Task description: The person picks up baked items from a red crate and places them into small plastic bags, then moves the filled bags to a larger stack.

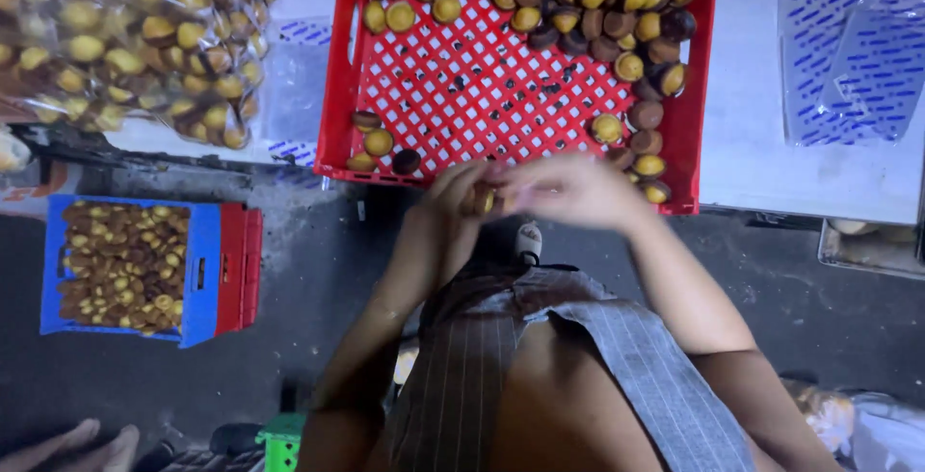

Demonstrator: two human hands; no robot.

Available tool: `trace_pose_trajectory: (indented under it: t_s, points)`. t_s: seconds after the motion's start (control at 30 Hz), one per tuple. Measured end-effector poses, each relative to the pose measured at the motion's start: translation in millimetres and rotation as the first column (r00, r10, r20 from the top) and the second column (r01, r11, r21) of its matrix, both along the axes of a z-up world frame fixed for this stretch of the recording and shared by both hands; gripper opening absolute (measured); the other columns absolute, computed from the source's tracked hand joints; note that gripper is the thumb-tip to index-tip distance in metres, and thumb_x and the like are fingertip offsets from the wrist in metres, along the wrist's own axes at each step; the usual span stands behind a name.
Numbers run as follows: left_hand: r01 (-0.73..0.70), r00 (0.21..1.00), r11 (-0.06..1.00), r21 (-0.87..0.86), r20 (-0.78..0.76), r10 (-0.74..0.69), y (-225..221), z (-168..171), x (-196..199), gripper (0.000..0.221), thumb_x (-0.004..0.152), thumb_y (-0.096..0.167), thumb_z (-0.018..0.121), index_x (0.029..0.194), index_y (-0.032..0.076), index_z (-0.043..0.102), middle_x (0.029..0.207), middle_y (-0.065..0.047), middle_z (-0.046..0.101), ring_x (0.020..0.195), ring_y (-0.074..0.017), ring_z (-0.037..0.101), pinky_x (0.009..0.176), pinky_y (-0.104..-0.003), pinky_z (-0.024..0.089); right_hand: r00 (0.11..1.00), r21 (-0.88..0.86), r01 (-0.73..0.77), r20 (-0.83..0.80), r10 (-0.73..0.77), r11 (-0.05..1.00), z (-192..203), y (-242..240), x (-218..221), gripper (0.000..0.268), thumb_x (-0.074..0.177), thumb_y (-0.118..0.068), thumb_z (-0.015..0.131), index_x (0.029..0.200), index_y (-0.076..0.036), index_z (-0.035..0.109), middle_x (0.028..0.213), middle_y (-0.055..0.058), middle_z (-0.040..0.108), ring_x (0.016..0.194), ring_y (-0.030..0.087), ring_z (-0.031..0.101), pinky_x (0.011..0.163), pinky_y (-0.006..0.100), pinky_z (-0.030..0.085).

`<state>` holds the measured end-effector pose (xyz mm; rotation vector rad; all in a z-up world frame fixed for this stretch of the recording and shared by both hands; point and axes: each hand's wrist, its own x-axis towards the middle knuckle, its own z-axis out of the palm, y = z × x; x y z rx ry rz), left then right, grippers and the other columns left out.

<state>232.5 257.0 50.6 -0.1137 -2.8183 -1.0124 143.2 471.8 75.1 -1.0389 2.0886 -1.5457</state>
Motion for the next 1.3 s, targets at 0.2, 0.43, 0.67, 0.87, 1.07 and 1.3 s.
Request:
trace_pose_trajectory:
  t_s: [0.2, 0.43, 0.67, 0.87, 1.07, 1.3]
  points:
    - [0.047, 0.972, 0.978, 0.204, 0.218, -0.092, 15.3, 15.5, 57.9, 0.064, 0.081, 0.01, 0.062, 0.144, 0.019, 0.057, 0.141, -0.003, 0.063, 0.12, -0.0329, 0.067, 0.092, -0.041, 0.057, 0.825, 0.788, 0.545, -0.565, -0.015, 0.287, -220.0, 109.0, -66.9, 0.069, 0.085, -0.007, 0.054, 0.154, -0.011, 0.05, 0.136, 0.015, 0.064, 0.138, 0.036, 0.049, 0.112, 0.058, 0.035]
    - [-0.073, 0.969, 0.939, 0.336, 0.248, -0.013, 27.6, -73.0, 51.2, 0.07, 0.073, -0.001, 0.065, 0.142, 0.012, 0.056, 0.134, -0.018, 0.06, 0.125, -0.0426, 0.06, 0.102, -0.05, 0.051, 0.867, 0.212, 0.406, -0.396, -0.302, 0.889, -86.5, 34.5, 1.9, 0.042, 0.068, -0.025, 0.09, 0.108, -0.024, 0.076, 0.1, -0.004, 0.069, 0.101, 0.022, 0.068, 0.092, 0.036, 0.051]
    - [-0.066, 0.951, 0.965, 0.252, 0.31, -0.016, 40.7, -37.3, 45.9, 0.079, 0.073, 0.003, 0.055, 0.15, 0.018, 0.047, 0.149, -0.008, 0.05, 0.132, -0.0369, 0.055, 0.105, -0.052, 0.05, 0.928, 0.343, -0.257, -0.173, 0.329, 0.904, -41.1, 11.2, 11.3, 0.037, 0.076, -0.004, 0.07, 0.112, -0.011, 0.076, 0.103, 0.014, 0.077, 0.106, 0.035, 0.071, 0.093, 0.047, 0.054]
    - [-0.079, 0.967, 0.946, 0.315, 0.255, -0.004, 33.5, -12.9, 53.4, 0.079, 0.073, 0.002, 0.058, 0.15, 0.018, 0.05, 0.147, -0.012, 0.052, 0.139, -0.0362, 0.05, 0.113, -0.049, 0.046, 0.978, 0.47, 0.086, -0.21, 0.016, 0.879, -128.3, 40.9, -29.2, 0.037, 0.082, -0.015, 0.08, 0.118, -0.01, 0.075, 0.103, 0.014, 0.076, 0.107, 0.035, 0.071, 0.096, 0.046, 0.054]
    - [-0.045, 0.991, 0.926, 0.374, 0.132, -0.005, 20.1, 4.2, 31.6, 0.071, 0.075, -0.002, 0.057, 0.146, 0.007, 0.053, 0.137, -0.022, 0.057, 0.131, -0.0449, 0.055, 0.107, -0.054, 0.048, 0.957, 0.123, 0.166, -0.26, -0.129, 0.978, -54.0, 24.4, -5.0, 0.029, 0.083, -0.022, 0.088, 0.108, -0.014, 0.076, 0.118, 0.008, 0.072, 0.115, 0.031, 0.069, 0.095, 0.039, 0.053]
    - [-0.191, 0.977, 0.894, 0.406, 0.163, 0.135, -31.3, 1.9, 28.3, 0.059, 0.078, 0.0, 0.059, 0.135, 0.014, 0.065, 0.123, -0.016, 0.067, 0.121, -0.0405, 0.063, 0.104, -0.048, 0.051, 0.548, 0.349, 0.091, -0.8, 0.245, 0.933, -49.6, -55.8, 19.2, 0.029, 0.103, -0.04, 0.061, 0.082, -0.021, 0.064, 0.073, -0.003, 0.061, 0.072, 0.018, 0.07, 0.058, 0.029, 0.056]
